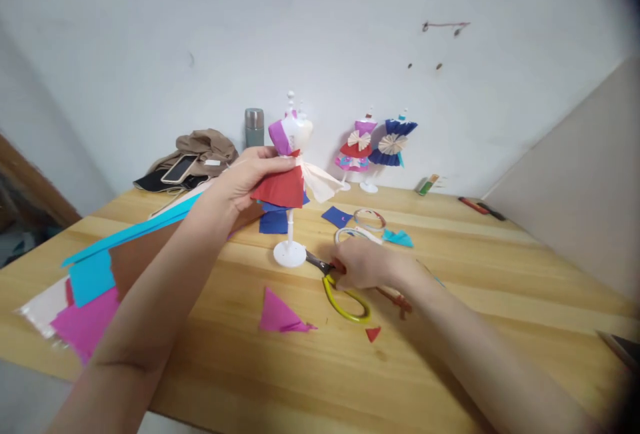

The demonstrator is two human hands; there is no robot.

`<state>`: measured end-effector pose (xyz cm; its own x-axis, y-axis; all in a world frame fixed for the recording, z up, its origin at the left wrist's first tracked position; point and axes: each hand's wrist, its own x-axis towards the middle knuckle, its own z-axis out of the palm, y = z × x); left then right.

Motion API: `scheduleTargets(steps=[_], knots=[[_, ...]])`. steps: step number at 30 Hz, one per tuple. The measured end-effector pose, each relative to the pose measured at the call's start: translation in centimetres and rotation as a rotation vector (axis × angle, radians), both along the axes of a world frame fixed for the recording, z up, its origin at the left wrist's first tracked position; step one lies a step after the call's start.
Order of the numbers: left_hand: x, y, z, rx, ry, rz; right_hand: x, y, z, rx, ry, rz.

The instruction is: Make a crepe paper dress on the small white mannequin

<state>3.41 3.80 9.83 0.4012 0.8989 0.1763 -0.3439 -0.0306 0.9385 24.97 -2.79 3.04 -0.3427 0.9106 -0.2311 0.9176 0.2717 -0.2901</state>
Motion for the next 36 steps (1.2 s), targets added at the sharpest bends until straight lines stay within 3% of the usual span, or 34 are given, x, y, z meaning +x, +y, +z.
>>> scheduleTargets(steps=[4,9,16,18,23,28,32,36], knots=[[-0.5,1.1,-0.3,0.011,0.038,-0.005,-1.1,-0.8,-1.0,0.044,-0.104,0.037],[-0.9,1.1,0.1,0.019,0.064,0.052,-0.2,-1.6,-1.4,0.067,-0.119,0.041],[-1.5,0.8,1.2,0.047,0.121,0.087,2.6,-2.7,-0.9,-0.016,0.171,0.075],[-1.6,0.9,1.2,0.055,0.125,0.082,3.7,-3.1,-0.7,0.023,0.186,0.107],[-0.7,1.4,0.0,0.011,0.074,0.057,6.0,-3.7,0.8,0.257,0.245,0.137],[1.2,0.3,-0.9,-0.049,0.048,-0.028,5.5,-3.9,2.4,0.819,0.388,0.087],[2.2,-1.2,-0.6,-0.056,0.088,-0.079,4.5,-3.8,2.5,1.172,0.277,0.037],[2.6,-2.4,0.0,-0.063,0.163,-0.132,4.6,-3.6,2.3,1.342,0.147,0.050]])
